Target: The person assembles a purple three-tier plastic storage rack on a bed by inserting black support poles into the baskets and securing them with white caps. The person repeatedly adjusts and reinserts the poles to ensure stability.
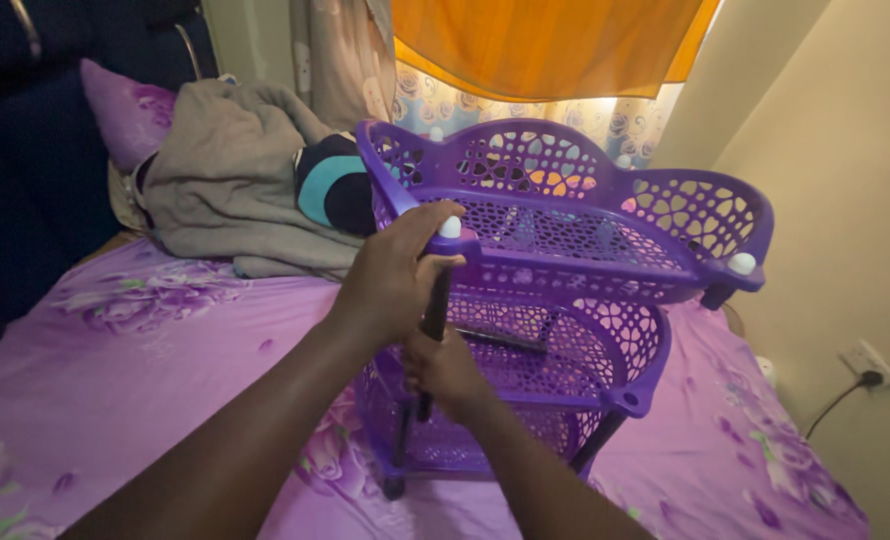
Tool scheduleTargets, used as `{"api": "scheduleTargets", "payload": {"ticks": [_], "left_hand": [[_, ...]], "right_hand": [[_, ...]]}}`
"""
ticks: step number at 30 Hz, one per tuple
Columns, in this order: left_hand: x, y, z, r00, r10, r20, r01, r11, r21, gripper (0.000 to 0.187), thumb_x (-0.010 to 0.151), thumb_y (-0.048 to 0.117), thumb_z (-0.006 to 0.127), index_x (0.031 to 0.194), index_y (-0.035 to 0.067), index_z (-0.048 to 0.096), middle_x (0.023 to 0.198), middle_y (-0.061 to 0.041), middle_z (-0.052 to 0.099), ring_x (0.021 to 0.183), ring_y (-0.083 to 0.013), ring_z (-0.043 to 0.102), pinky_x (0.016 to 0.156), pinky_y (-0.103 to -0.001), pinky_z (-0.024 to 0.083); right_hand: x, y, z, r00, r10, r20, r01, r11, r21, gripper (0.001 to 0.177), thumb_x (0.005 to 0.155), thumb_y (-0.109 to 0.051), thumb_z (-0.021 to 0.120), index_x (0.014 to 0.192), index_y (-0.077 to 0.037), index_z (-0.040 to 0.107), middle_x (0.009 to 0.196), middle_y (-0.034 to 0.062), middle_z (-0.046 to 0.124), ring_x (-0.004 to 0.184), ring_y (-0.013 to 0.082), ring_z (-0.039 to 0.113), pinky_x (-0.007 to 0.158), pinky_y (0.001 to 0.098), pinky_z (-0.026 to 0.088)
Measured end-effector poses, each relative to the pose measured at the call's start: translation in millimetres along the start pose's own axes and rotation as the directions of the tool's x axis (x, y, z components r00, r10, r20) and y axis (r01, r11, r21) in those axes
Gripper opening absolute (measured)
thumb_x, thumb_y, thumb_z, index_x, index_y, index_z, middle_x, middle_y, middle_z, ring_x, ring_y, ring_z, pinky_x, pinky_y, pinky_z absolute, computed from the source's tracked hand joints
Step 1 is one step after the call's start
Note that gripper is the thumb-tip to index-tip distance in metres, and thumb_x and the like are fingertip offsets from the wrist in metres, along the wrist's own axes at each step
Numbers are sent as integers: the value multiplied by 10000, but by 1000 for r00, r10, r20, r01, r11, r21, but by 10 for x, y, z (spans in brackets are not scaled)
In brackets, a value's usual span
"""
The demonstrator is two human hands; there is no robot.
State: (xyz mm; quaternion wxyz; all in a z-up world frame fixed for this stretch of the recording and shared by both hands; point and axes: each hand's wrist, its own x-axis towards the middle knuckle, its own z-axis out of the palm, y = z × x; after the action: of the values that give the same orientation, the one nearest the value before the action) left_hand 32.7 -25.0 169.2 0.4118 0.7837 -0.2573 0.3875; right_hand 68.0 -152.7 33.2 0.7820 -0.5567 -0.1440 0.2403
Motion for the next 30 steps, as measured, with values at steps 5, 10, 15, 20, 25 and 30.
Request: {"api": "scheduleTargets", "payload": {"ticks": [5,10,15,20,25,30], "left_hand": [[-6,40,13,999,-36,4,36,999,9,442,882,41,726,1305,42,597,1249,-189,685,1170,-381,661,972,-416,531],[-64,22,-15,999,-40,-14,39,998,-42,458,860,-2,696,1304,41,593,1271,-189,683,1184,-366,672,986,-407,539],[-110,62,-17,998,-68,-13,68,997,-38,457,852,-32,683,1296,39,602,1278,-191,686,1199,-365,670,1007,-405,531],[-107,53,2,990,-136,-29,133,987,-95,456,874,-51,639,1316,58,602,1285,-170,693,1189,-313,702,1007,-371,564],[1,-5,-73,998,-63,16,63,998,-22,480,829,-46,697,1293,43,616,1254,-173,703,1175,-299,692,994,-372,543],[7,92,-77,985,-174,4,174,984,-29,441,854,7,730,1282,48,631,1154,-143,739,1061,-260,733,933,-348,557]], "right_hand": [[-11,-66,-145,975,116,190,-141,982,125,137,930,-177,658,948,-161,523,654,-49,432,496,69,396,453,262,346],[20,1,202,875,-252,-414,23,875,-484,267,921,-294,687,852,-38,654,702,80,636,581,181,594,526,366,451],[-46,29,447,737,-431,-520,64,811,-581,283,874,-319,693,993,-66,733,819,70,736,774,207,714,709,395,524],[3,-20,247,953,-166,-254,80,945,-316,183,857,-217,698,959,-79,636,756,56,627,666,194,596,601,357,463],[111,-249,-140,974,51,222,-10,984,-179,207,902,-258,697,870,-62,640,697,28,582,590,161,537,557,312,421],[10,-213,9,948,-249,-198,22,672,-741,423,952,-448,646,826,-44,657,636,84,620,594,242,622,555,401,472]]}}
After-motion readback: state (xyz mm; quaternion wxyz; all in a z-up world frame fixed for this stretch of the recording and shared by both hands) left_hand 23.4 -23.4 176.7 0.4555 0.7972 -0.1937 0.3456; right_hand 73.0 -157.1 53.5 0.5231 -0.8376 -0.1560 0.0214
